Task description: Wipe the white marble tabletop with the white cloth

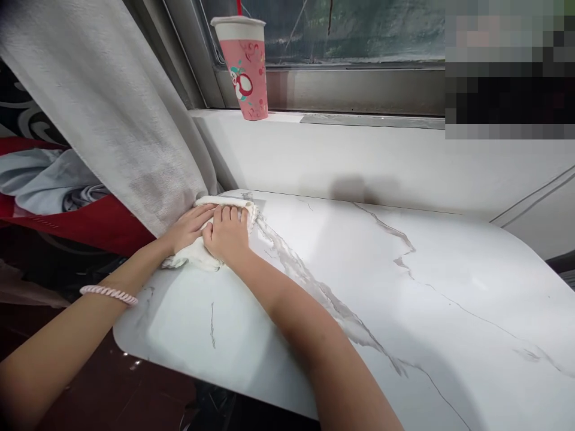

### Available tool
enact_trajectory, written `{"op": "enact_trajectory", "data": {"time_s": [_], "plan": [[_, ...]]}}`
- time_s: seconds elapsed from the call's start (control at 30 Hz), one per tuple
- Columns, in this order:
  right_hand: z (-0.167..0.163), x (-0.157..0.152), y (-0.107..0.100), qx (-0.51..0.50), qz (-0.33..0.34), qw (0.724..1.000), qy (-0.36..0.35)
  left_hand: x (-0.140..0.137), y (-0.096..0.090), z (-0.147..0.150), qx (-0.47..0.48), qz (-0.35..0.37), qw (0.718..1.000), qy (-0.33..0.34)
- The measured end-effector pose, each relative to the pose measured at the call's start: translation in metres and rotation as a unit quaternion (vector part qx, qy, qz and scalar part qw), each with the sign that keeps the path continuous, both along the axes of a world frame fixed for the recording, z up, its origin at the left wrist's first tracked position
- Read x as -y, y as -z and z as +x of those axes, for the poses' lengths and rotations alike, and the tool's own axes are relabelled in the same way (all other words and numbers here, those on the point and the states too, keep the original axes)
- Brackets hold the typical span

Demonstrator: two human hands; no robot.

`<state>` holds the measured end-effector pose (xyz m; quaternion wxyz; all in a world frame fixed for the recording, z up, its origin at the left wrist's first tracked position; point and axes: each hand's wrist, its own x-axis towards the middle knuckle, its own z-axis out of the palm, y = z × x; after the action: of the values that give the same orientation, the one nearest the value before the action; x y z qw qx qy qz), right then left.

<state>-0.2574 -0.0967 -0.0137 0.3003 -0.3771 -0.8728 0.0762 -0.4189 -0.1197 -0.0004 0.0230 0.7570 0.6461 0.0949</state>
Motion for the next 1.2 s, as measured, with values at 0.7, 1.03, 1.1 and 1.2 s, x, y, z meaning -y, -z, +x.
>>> {"op": "enact_trajectory", "data": {"time_s": [0.7, 1.03, 1.1, 1.2], "plan": [[-0.005, -0.064, 0.004, -0.015, 0.003, 0.999, 0.052, -0.074, 0.002, 0.004, 0.000, 0.027, 1.000, 0.010], [0.012, -0.056, 0.007, -0.017, 0.005, 0.999, 0.033, -0.059, 0.005, 0.022, -0.040, 0.029, 0.998, -0.036], [0.018, -0.052, 0.007, -0.015, 0.006, 0.999, 0.028, -0.054, 0.004, 0.029, -0.037, 0.027, 0.998, -0.039], [0.028, -0.044, 0.007, -0.008, 0.009, 1.000, 0.029, -0.044, 0.003, 0.041, -0.028, 0.020, 0.999, -0.040]]}}
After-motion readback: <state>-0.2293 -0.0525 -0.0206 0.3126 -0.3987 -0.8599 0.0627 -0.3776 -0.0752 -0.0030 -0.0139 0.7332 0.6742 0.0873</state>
